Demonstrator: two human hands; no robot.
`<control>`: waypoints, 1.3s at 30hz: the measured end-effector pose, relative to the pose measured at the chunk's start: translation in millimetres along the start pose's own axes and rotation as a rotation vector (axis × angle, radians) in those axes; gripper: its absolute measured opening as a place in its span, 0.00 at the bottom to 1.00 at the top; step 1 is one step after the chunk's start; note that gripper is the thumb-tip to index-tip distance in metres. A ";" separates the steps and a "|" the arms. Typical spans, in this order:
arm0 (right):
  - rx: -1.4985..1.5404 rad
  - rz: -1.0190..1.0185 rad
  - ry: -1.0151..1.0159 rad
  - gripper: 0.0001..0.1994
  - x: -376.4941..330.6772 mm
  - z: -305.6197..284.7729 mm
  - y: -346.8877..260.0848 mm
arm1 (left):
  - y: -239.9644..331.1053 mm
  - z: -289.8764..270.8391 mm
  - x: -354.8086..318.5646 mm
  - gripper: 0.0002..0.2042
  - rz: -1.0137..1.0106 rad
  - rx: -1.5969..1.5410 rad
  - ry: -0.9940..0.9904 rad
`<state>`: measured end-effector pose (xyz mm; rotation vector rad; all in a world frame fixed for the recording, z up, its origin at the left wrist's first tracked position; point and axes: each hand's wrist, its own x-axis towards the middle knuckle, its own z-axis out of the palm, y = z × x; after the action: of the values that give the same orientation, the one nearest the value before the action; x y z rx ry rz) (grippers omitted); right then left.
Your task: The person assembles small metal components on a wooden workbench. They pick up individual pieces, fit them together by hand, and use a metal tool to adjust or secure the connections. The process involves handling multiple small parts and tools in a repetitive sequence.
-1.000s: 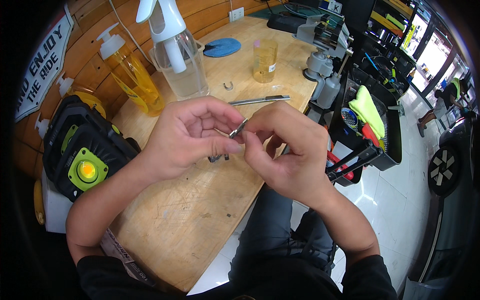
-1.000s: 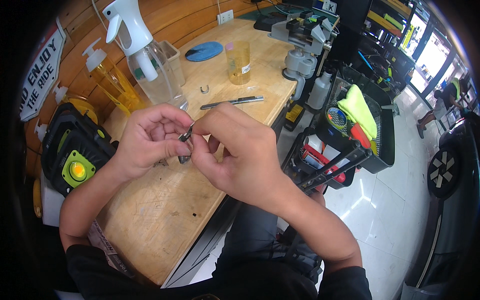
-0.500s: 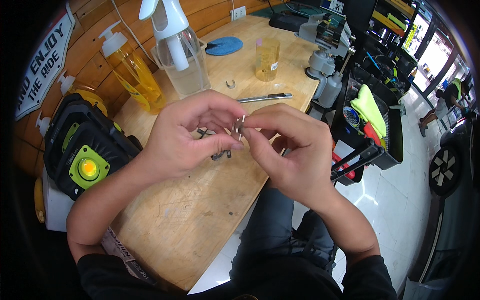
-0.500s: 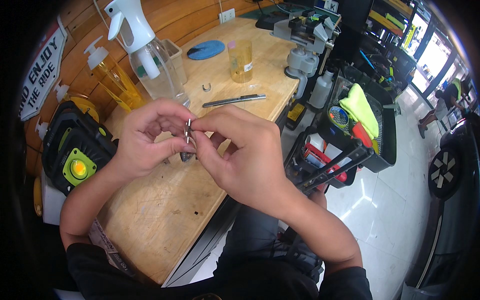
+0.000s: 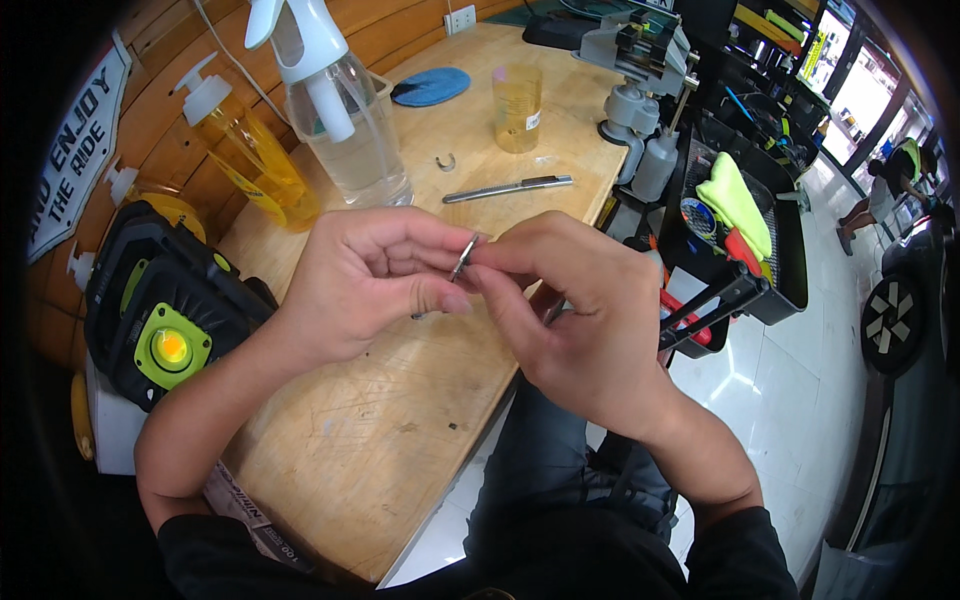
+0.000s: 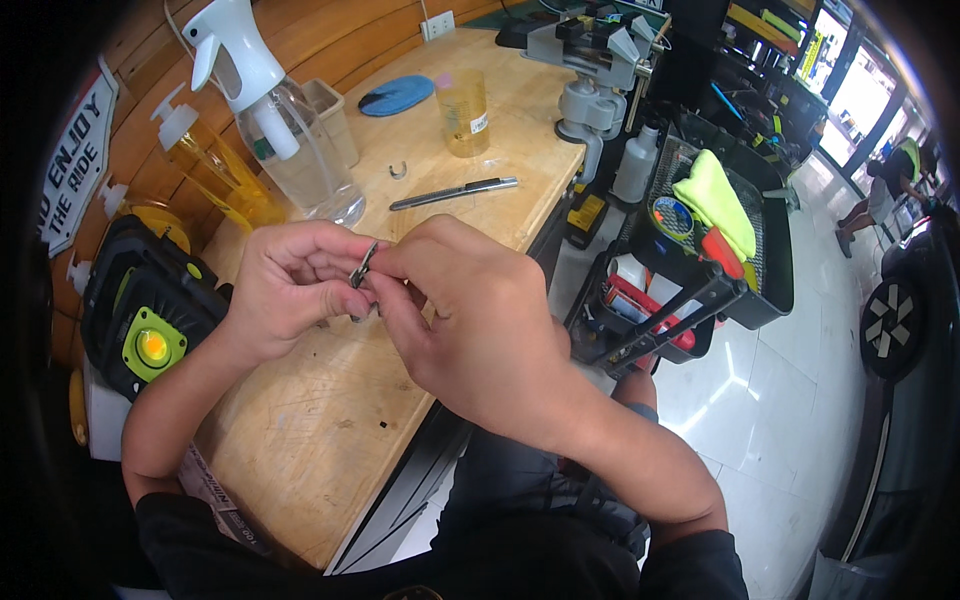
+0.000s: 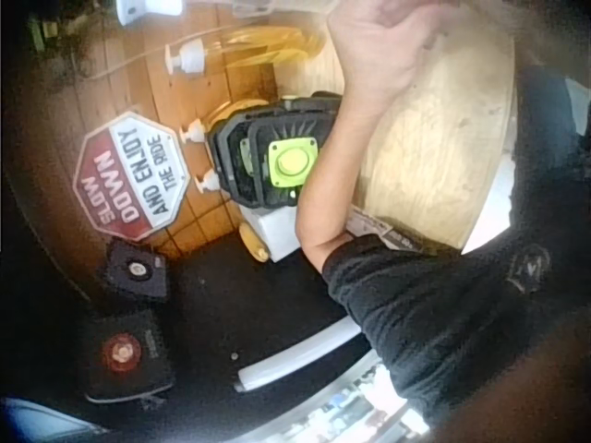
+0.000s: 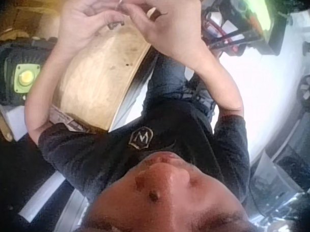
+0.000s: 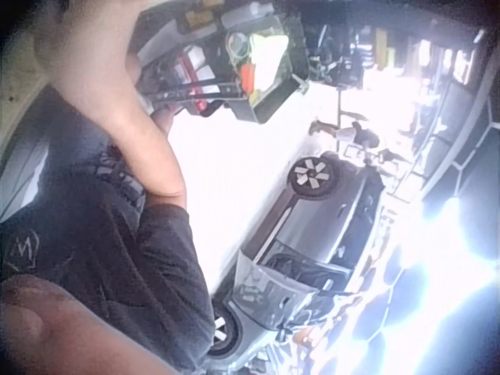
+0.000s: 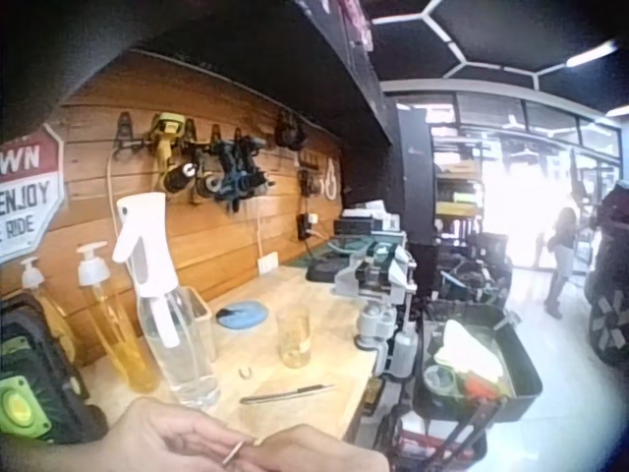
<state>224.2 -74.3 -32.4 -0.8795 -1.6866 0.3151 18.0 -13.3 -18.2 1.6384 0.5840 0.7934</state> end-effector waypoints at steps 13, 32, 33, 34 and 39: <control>-0.019 -0.114 0.002 0.05 6.2 -0.5 -2.3 | 4.8 -3.6 -0.7 0.16 0.030 -0.009 -0.065; 0.146 -0.031 0.030 0.07 9.8 7.6 -8.2 | 1.1 -8.1 0.4 0.20 0.028 -0.084 -0.110; 0.150 -0.032 0.029 0.07 9.7 7.6 -7.8 | 1.0 -7.6 0.4 0.20 0.030 -0.086 -0.104; 0.153 -0.033 0.028 0.07 9.6 7.4 -7.5 | 0.9 -6.9 0.4 0.21 0.032 -0.088 -0.099; 0.093 -0.048 -0.005 0.08 10.0 0.7 -7.7 | 16.0 0.6 0.2 0.26 0.064 0.271 -0.059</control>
<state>219.9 -72.5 -20.6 -0.7692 -1.6808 0.3608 17.9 -17.0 -2.6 1.9303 0.6205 0.7336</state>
